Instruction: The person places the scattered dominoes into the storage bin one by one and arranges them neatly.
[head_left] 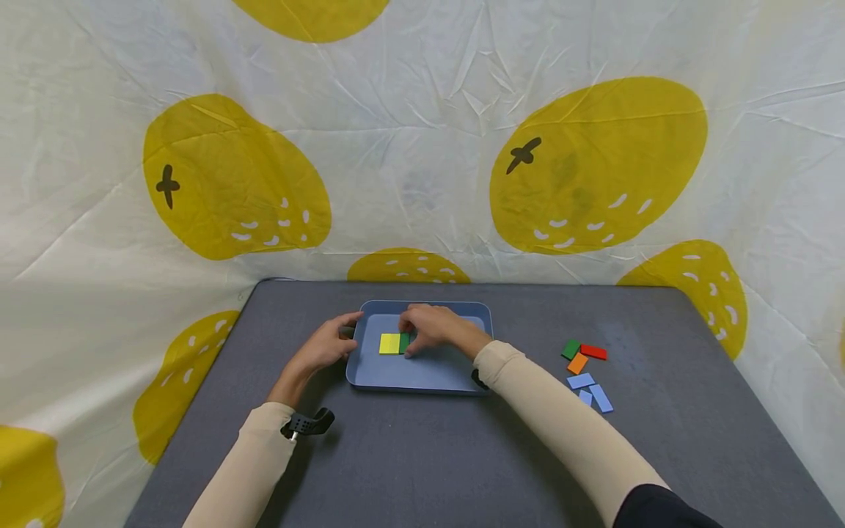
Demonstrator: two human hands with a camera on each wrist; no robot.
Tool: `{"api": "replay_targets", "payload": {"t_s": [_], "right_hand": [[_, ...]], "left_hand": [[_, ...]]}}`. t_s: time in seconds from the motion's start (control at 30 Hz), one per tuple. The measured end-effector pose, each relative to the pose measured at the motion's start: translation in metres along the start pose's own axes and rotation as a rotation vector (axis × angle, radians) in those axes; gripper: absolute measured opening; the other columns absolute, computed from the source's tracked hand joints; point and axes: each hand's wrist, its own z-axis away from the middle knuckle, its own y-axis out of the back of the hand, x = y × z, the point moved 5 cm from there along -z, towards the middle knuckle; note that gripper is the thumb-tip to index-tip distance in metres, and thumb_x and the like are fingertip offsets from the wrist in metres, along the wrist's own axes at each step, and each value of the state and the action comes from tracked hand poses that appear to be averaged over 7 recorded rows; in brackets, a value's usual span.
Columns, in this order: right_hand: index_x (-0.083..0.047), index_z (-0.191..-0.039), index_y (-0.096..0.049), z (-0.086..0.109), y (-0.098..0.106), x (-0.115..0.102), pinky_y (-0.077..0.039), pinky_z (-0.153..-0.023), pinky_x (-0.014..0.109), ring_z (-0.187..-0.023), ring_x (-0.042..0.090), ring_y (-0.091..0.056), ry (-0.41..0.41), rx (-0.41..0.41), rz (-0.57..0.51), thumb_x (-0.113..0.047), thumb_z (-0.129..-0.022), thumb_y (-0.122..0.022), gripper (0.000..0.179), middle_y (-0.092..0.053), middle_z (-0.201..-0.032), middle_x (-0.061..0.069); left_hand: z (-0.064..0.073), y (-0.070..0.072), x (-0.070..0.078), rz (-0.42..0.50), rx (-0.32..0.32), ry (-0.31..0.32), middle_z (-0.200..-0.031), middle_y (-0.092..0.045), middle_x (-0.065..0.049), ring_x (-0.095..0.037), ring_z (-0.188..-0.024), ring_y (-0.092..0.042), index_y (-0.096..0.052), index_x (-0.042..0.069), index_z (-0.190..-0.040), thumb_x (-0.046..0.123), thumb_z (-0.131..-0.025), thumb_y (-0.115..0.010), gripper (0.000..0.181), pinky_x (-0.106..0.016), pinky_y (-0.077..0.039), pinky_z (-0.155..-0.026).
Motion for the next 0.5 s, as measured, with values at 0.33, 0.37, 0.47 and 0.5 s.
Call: {"api": "replay_targets", "payload": {"t_s": [0.33, 0.37, 0.47, 0.5], "right_hand": [[-0.002, -0.128, -0.065, 0.031, 0.026, 0.002, -0.053, -0.084, 0.033, -0.097, 0.023, -0.066, 0.096, 0.049, -0.285, -0.024, -0.086, -0.082, 0.050, -0.068, -0.121, 0.012], [-0.003, -0.128, -0.065, 0.035, 0.028, 0.003, -0.053, -0.083, 0.032, -0.097, 0.022, -0.066, 0.098, 0.054, -0.296, -0.023, -0.086, -0.082, 0.049, -0.068, -0.121, 0.012], [-0.006, -0.125, -0.067, 0.046, 0.033, 0.007, -0.053, -0.083, 0.029, -0.095, 0.019, -0.065, 0.107, 0.079, -0.314, -0.023, -0.086, -0.082, 0.045, -0.069, -0.120, 0.013], [-0.007, -0.125, -0.067, 0.049, 0.035, 0.008, -0.054, -0.084, 0.029, -0.095, 0.019, -0.066, 0.112, 0.087, -0.320, -0.024, -0.086, -0.082, 0.044, -0.069, -0.120, 0.013]], "left_hand": [[0.001, -0.001, 0.000, 0.012, 0.006, 0.022, -0.148, -0.047, -0.024, -0.024, -0.085, -0.060, -0.039, 0.006, -0.156, -0.002, -0.090, -0.058, 0.070, -0.032, -0.052, -0.068], [0.001, -0.001, 0.000, 0.010, 0.006, 0.022, -0.148, -0.047, -0.024, -0.024, -0.085, -0.060, -0.039, 0.006, -0.156, -0.002, -0.090, -0.058, 0.070, -0.032, -0.052, -0.068], [0.001, -0.001, 0.000, 0.012, 0.007, 0.027, -0.149, -0.046, -0.023, -0.024, -0.083, -0.060, -0.039, 0.007, -0.156, -0.002, -0.090, -0.058, 0.069, -0.033, -0.052, -0.068], [0.001, -0.001, 0.000, 0.011, 0.008, 0.028, -0.149, -0.046, -0.023, -0.024, -0.082, -0.060, -0.039, 0.007, -0.156, -0.002, -0.090, -0.058, 0.069, -0.033, -0.052, -0.067]]}}
